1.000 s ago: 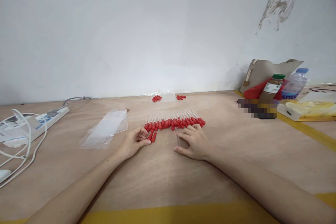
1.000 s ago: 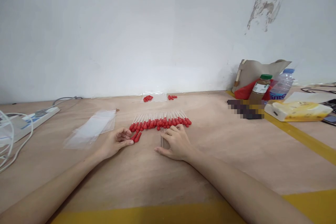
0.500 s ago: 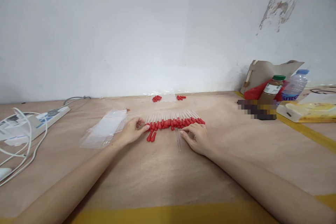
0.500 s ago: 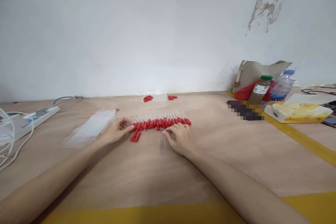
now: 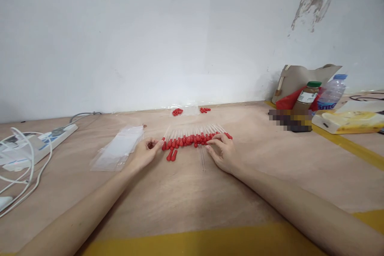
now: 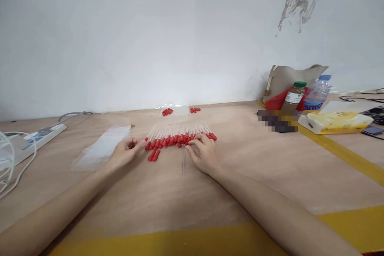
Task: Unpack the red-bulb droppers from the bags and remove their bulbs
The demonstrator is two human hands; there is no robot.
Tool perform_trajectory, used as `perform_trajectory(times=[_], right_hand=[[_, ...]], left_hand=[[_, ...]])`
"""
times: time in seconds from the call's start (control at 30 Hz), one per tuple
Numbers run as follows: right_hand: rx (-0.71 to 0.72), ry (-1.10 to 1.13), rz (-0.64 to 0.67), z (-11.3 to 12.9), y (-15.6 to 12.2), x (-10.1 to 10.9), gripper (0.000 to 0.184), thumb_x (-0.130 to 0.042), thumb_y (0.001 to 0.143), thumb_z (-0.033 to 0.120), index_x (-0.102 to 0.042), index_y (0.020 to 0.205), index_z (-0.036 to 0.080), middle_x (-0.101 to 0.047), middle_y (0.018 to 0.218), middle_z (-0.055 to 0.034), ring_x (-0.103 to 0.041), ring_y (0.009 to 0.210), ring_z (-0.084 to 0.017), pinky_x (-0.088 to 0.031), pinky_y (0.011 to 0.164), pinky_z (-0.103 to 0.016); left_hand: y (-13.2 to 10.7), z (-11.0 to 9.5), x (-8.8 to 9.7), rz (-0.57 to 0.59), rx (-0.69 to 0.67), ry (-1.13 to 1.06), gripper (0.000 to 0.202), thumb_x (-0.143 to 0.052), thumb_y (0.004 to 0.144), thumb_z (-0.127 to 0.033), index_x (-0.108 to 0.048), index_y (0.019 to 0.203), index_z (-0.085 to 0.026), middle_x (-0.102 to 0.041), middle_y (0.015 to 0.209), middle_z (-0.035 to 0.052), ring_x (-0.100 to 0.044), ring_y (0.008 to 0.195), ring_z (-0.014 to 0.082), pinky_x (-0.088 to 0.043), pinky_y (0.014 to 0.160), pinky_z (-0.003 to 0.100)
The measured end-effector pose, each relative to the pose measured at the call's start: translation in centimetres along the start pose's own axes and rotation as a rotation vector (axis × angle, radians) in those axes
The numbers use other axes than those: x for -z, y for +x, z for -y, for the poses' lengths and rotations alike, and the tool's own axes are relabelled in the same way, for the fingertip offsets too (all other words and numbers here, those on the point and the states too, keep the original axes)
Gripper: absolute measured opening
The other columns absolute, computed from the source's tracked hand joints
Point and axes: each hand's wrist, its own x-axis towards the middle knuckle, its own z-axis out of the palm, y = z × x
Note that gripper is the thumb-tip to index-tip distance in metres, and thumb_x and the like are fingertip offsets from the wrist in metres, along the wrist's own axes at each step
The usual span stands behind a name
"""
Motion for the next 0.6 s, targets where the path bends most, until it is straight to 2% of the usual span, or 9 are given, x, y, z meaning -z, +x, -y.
perform_trajectory(times=[0.07, 0.13, 0.27, 0.33, 0.43, 0.6], right_hand=[[0.024, -0.032, -0.058, -0.1, 0.0, 0.2, 0.027, -0.05, 0.081, 0.035, -0.059, 0.1, 0.019, -0.051, 0.105, -0.0108, -0.051, 0.092, -0.02, -0.041, 0.081, -0.035], [0.084, -0.059, -0.051, 0.0, -0.1, 0.7, 0.036, -0.051, 0.079, 0.037, -0.055, 0.11, 0.019, -0.046, 0.113, -0.0125, -0.049, 0.096, -0.022, -0.041, 0.083, -0.037], [0.248, -0.077, 0.041, 0.9, -0.5, 2.2, 0.043, -0.053, 0.078, 0.041, -0.051, 0.117, 0.021, -0.048, 0.116, -0.0117, -0.045, 0.105, -0.024, -0.037, 0.086, -0.04], [0.321, -0.078, 0.108, 1.7, -0.7, 2.7, 0.039, -0.053, 0.078, 0.042, -0.054, 0.113, 0.023, -0.053, 0.112, -0.0093, -0.047, 0.101, -0.022, -0.035, 0.086, -0.04], [0.409, -0.089, 0.187, 2.5, -0.7, 2.6, 0.03, -0.053, 0.08, 0.042, -0.059, 0.103, 0.024, -0.061, 0.095, -0.0049, -0.049, 0.092, -0.019, -0.03, 0.087, -0.041], [0.415, -0.102, 0.194, 2.8, -0.8, 1.4, 0.022, -0.049, 0.084, 0.038, -0.063, 0.092, 0.024, -0.063, 0.077, -0.0014, -0.048, 0.081, -0.016, -0.024, 0.089, -0.041]], left_hand=[[-1.3, -0.3, 0.2, -0.02, -0.071, 0.003, 0.033, -0.054, 0.072, -0.048, -0.059, 0.074, -0.015, -0.06, 0.068, 0.0016, -0.052, 0.061, 0.0135, -0.039, 0.056, 0.023], [-2.9, -0.8, 0.2, -0.013, -0.187, 0.047, 0.029, -0.054, 0.075, -0.044, -0.058, 0.076, -0.016, -0.061, 0.072, 0.0022, -0.054, 0.068, 0.0152, -0.041, 0.063, 0.026], [-5.2, -2.2, -0.4, 0.113, -0.514, 0.196, 0.02, -0.049, 0.081, -0.037, -0.058, 0.079, -0.019, -0.06, 0.08, 0.0025, -0.054, 0.076, 0.0162, -0.04, 0.07, 0.029], [-5.6, -2.7, -1.0, 0.14, -0.675, 0.284, 0.016, -0.049, 0.083, -0.033, -0.058, 0.08, -0.019, -0.06, 0.081, 0.0022, -0.053, 0.078, 0.0159, -0.037, 0.074, 0.031], [-5.5, -3.0, -1.9, 0.102, -0.835, 0.363, 0.013, -0.052, 0.082, -0.03, -0.058, 0.08, -0.019, -0.06, 0.079, 0.0018, -0.052, 0.079, 0.016, -0.034, 0.076, 0.032], [-5.1, -2.6, -2.8, 0.026, -0.913, 0.351, 0.01, -0.054, 0.082, -0.028, -0.058, 0.079, -0.019, -0.061, 0.076, 0.0019, -0.052, 0.079, 0.0157, -0.034, 0.076, 0.032]])
